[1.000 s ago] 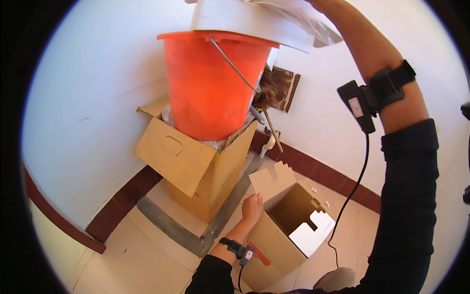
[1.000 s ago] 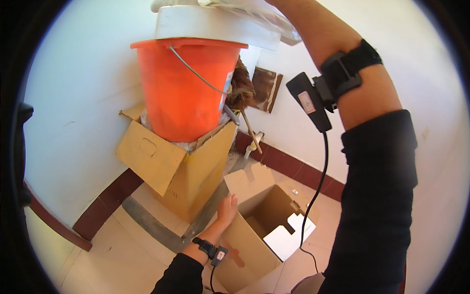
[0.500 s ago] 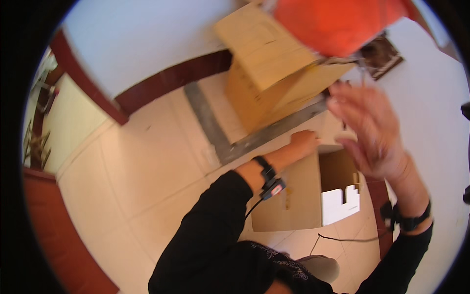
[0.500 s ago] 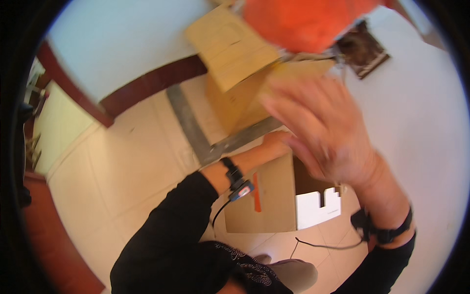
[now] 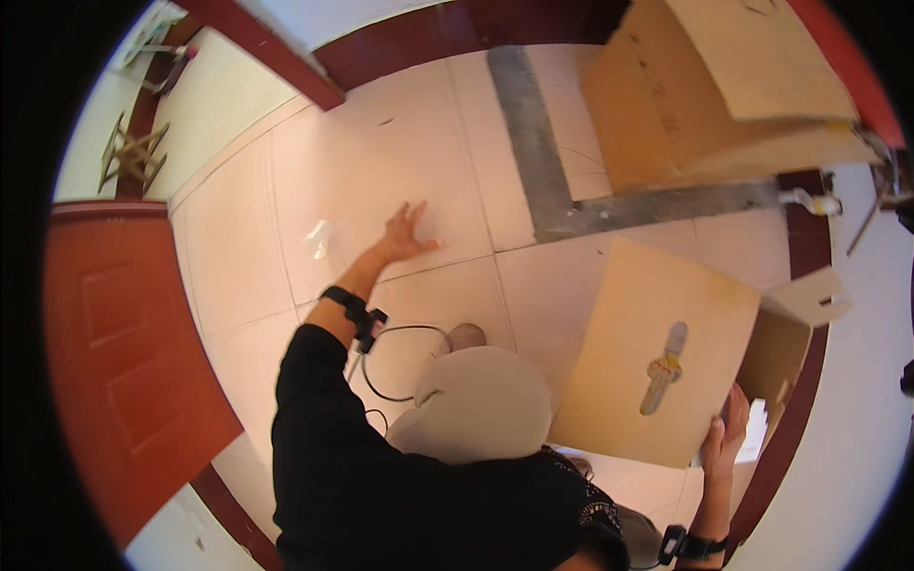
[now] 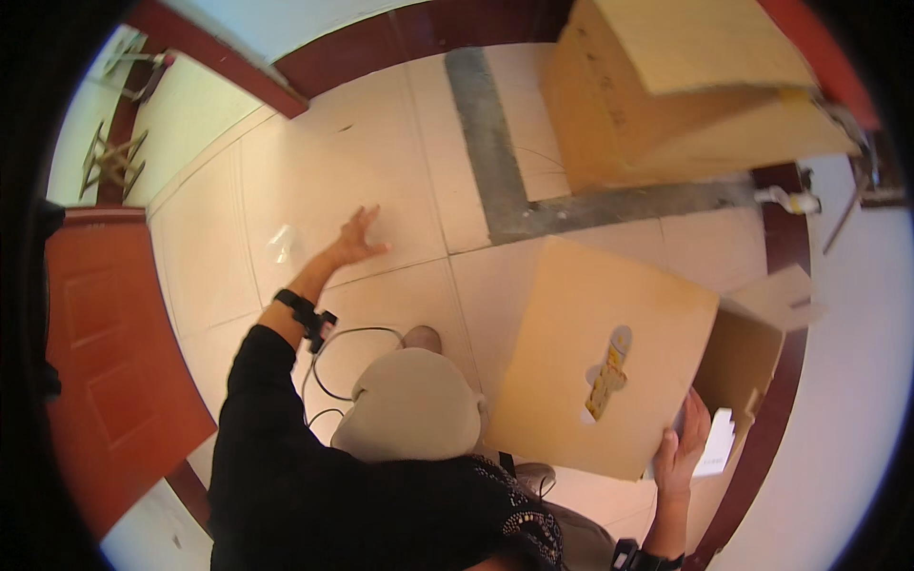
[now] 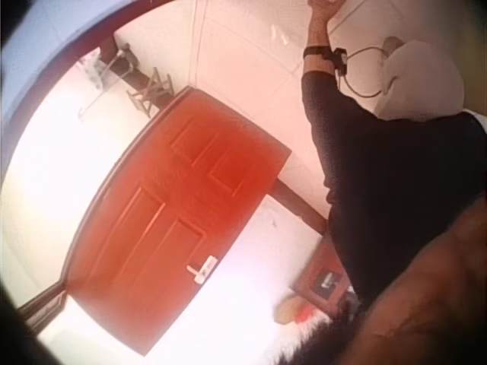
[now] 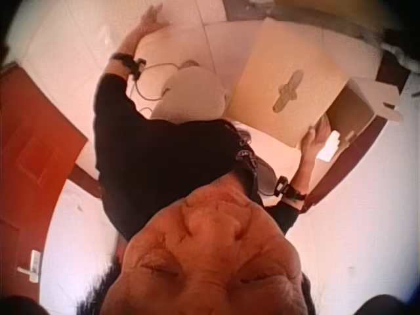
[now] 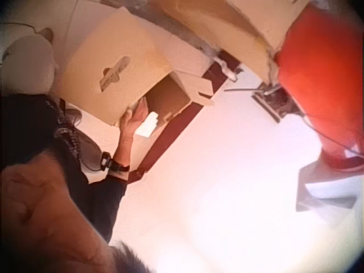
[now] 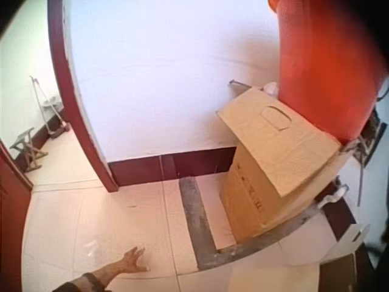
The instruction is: The person removes foam inserts from a cardboard box, then folds and assembles a flat Joyoung appliance box on the floor and later on a kitchen counter. The person places the assembled box into a larger shipping box and adds an orange bucket containing fabric scraps.
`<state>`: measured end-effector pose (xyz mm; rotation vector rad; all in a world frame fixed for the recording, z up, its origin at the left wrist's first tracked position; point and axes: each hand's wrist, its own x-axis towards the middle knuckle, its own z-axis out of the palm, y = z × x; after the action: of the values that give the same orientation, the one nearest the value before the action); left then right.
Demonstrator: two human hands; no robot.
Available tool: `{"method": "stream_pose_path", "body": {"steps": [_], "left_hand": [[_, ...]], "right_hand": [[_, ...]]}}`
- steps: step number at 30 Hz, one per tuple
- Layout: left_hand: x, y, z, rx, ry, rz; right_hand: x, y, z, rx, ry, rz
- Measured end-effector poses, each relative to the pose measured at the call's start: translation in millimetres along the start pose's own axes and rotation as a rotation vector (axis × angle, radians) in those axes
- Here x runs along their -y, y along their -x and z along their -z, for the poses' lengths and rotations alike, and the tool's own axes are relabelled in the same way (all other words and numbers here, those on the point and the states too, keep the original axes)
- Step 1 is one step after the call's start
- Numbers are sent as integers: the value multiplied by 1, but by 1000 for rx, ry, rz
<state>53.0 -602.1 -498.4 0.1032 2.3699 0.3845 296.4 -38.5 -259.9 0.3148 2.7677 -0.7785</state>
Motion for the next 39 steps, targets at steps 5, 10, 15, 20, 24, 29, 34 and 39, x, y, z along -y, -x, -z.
{"method": "stream_pose_path", "body": {"steps": [5, 10, 15, 20, 24, 29, 34, 39], "left_hand": [[134, 150, -39, -360, 73, 457], [253, 246, 2, -547, -29, 901], [315, 169, 58, -369, -179, 768], [310, 102, 56, -149, -136, 1079], [288, 40, 67, -262, 680, 993], [193, -12, 71, -171, 1906, 656], [84, -59, 79, 71, 2010, 551], [-18, -122, 75, 329, 1771, 499]], "right_hand": [[58, 41, -28, 87, 152, -6], [71, 55, -35, 93, 80, -16], [51, 34, -55, 111, 53, -37], [44, 12, -76, 112, 74, -85], [46, 0, -80, 75, 57, -131], [58, -16, -77, 98, 27, -119], [62, -38, -65, 66, 47, -124], [43, -62, -33, 16, 29, -83]]}}
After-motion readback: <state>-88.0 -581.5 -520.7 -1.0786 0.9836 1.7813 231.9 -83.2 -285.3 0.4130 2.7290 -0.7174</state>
